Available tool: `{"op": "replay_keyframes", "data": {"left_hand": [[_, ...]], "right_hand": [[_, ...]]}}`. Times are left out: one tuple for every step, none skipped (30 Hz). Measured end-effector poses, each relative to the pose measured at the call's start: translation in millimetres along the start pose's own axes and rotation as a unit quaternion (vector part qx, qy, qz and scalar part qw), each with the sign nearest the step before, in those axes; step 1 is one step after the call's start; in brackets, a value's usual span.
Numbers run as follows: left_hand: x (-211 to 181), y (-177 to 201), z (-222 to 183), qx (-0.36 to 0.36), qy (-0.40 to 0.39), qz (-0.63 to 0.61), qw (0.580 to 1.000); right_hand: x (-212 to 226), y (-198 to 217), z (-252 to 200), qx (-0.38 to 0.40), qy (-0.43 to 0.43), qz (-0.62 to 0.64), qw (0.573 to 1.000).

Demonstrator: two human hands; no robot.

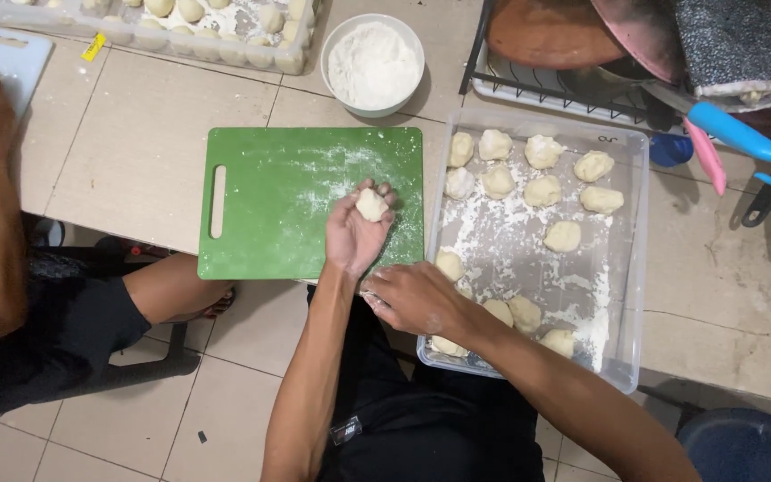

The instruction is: Rolling small pieces of dough into balls and placing them in a tray.

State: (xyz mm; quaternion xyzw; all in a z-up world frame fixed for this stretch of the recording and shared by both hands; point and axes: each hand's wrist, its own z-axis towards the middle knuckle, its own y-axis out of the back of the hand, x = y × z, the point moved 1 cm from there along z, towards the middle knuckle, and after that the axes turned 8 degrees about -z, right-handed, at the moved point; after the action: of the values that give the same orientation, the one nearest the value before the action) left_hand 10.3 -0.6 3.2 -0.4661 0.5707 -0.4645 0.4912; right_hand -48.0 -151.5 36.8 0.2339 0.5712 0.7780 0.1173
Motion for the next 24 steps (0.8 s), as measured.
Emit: {"op": "replay_keyframes", "data": {"left_hand": [[0.1,-6.8,-1.7,-0.020,-0.005,0.032,0.999],[0.1,-13.6,-3.5,-0.040,-0.010,0.064,0.997],[0.7,-16.6,-4.2,-0.040,-0.011,0.065,0.997],[1.4,-19.6,-5.0,-0.040,-0.011,0.053,0.998],[2.2,-22.4,-6.1,-0.040,-0.011,0.041,0.998],[-0.1,-16.8,-7.3,-0.041,-0.012,0.042,0.998],[-2.1,-11.1,-7.9,-0.055,-0.016,0.016,0.998],[-4.1,-5.4,-8.4,-0.069,-0.021,-0.009,0.997],[-6.8,-0.7,-6.4,-0.069,-0.021,-0.009,0.997],[-9.7,4.4,-4.4,-0.085,-0.029,-0.021,0.996],[-13.2,9.1,-1.9,-0.100,-0.038,-0.033,0.994],[-14.7,16.0,-2.5,-0.100,-0.038,-0.033,0.994],[-15.0,22.5,-2.8,-0.077,-0.031,-0.060,0.995],[-15.3,29.0,-3.0,-0.053,-0.024,-0.087,0.994],[-15.9,24.8,-4.5,-0.054,-0.023,-0.087,0.994],[-16.2,20.6,-6.0,-0.049,-0.008,-0.091,0.995],[-16.4,16.4,-7.2,-0.044,0.007,-0.096,0.994],[-15.2,15.8,-5.7,-0.044,0.007,-0.096,0.994],[-14.6,15.1,-4.6,-0.048,0.004,-0.080,0.996],[-13.9,14.2,-3.7,-0.052,0.001,-0.065,0.997],[-12.0,11.8,-2.0,-0.051,0.001,-0.065,0.997],[-10.2,9.4,-0.4,-0.053,-0.009,-0.053,0.997],[-9.2,7.0,1.1,-0.056,-0.019,-0.041,0.997],[-8.9,5.1,0.2,-0.055,-0.019,-0.041,0.997]], "right_hand": [[-0.6,0.8,0.1,0.009,0.004,0.008,1.000],[-1.1,1.6,0.3,0.017,0.009,0.017,1.000],[-1.3,-0.2,0.0,0.017,0.010,0.017,1.000],[-1.5,-2.2,-0.4,0.020,0.008,0.015,1.000],[-1.6,-4.3,-1.0,0.023,0.005,0.012,1.000],[-0.8,-3.3,-0.4,0.023,0.006,0.013,1.000],[-0.6,-2.2,0.3,0.029,0.003,0.016,0.999],[-0.6,-1.1,0.9,0.034,-0.001,0.018,0.999],[0.6,3.4,2.1,0.035,-0.001,0.018,0.999],[1.7,7.7,3.3,0.042,-0.004,0.020,0.999],[2.5,12.1,5.2,0.050,-0.006,0.021,0.999],[2.9,13.3,6.4,0.050,-0.005,0.021,0.999],[3.2,14.6,6.9,0.054,-0.004,0.029,0.998],[3.4,15.9,7.3,0.058,-0.003,0.036,0.998],[3.3,14.6,6.5,0.058,-0.003,0.036,0.998],[3.2,13.5,5.8,0.052,-0.001,0.029,0.998],[2.7,12.3,5.0,0.047,0.002,0.021,0.999],[2.7,12.4,5.1,0.047,0.001,0.021,0.999],[3.0,12.6,5.5,0.046,0.001,0.024,0.999],[3.4,13.0,5.9,0.045,0.002,0.026,0.999],[2.8,12.4,5.3,0.045,0.002,0.026,0.999],[2.1,11.7,4.7,0.048,0.000,0.027,0.998],[1.7,10.9,4.6,0.052,-0.002,0.027,0.998],[2.2,12.7,6.0,0.052,-0.001,0.027,0.998]]}}
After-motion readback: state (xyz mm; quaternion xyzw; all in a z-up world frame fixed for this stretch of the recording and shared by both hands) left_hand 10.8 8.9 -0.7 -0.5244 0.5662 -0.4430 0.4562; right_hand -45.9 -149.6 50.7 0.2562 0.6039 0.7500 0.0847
